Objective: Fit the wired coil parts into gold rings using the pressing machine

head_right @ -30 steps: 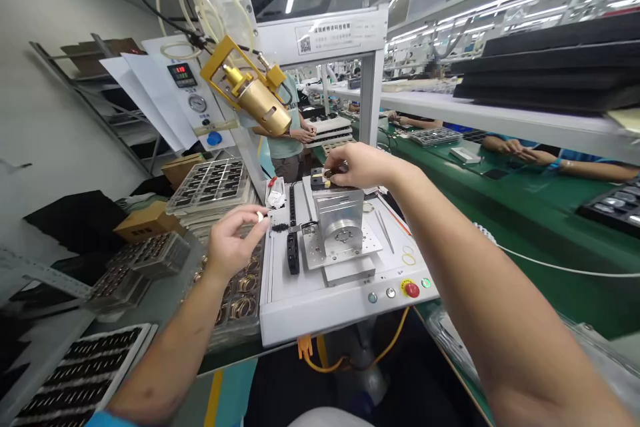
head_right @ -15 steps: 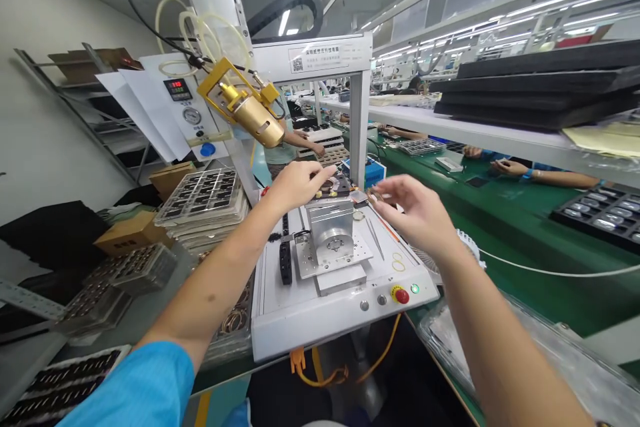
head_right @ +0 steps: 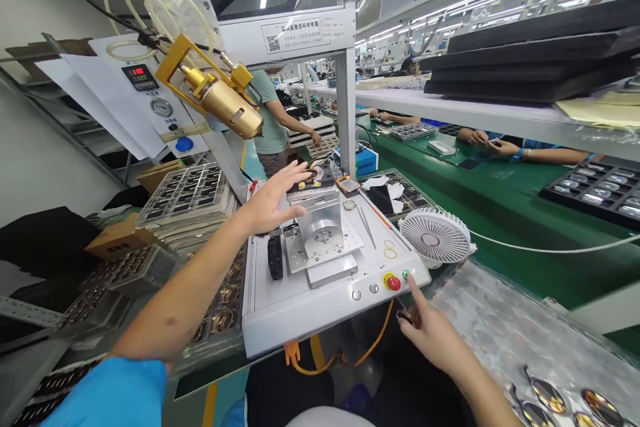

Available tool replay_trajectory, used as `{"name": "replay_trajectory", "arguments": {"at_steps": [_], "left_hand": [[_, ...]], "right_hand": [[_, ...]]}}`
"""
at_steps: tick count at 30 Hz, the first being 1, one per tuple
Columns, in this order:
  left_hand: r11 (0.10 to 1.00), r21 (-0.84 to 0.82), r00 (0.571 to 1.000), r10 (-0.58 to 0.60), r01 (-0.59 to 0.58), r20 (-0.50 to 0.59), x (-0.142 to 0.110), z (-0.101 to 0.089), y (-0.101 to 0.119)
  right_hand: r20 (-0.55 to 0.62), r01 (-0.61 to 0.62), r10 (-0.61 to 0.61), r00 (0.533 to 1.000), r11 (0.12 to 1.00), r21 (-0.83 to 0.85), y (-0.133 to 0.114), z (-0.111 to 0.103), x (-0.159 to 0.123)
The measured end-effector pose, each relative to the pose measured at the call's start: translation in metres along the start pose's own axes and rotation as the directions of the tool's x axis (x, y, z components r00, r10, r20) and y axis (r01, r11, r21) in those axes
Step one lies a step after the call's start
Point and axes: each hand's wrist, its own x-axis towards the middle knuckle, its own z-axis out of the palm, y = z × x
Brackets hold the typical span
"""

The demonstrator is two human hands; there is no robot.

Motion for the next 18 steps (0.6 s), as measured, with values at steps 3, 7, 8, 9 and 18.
{"name": "replay_trajectory", "arguments": {"at_steps": [3,7,8,9,18], "left_hand": [[0.993,-0.108,0.959,0.005,-0.037,-0.283,-0.046,0.025,0.024],[0.880,-0.471,0.921,-0.133,-0.059,-0.366,-0.119,0.096,0.063],[0.807,-0.588,0.930,-0.259,0.060,-0.260,-0.134,0.116,0.074],[0.696,-0.683,0.904,-0.410,0.221,-0.125,-0.147,0.136,0.084],[-0.285,-0.853,0.582,-0.633,0.438,0.510,-0.184,0.221,0.144]], "right_hand": [[-0.035,0.019,-0.023,0.999,0.994,-0.108,-0.004,0.014,-0.001],[-0.080,-0.020,0.001,0.997,0.973,-0.229,-0.019,0.007,0.002],[-0.080,-0.039,0.020,0.997,0.969,-0.242,-0.025,0.002,0.002],[-0.077,-0.051,0.033,0.996,0.969,-0.244,-0.031,-0.004,0.000],[-0.067,0.261,-0.270,0.960,0.793,0.550,-0.075,0.040,-0.045]]}}
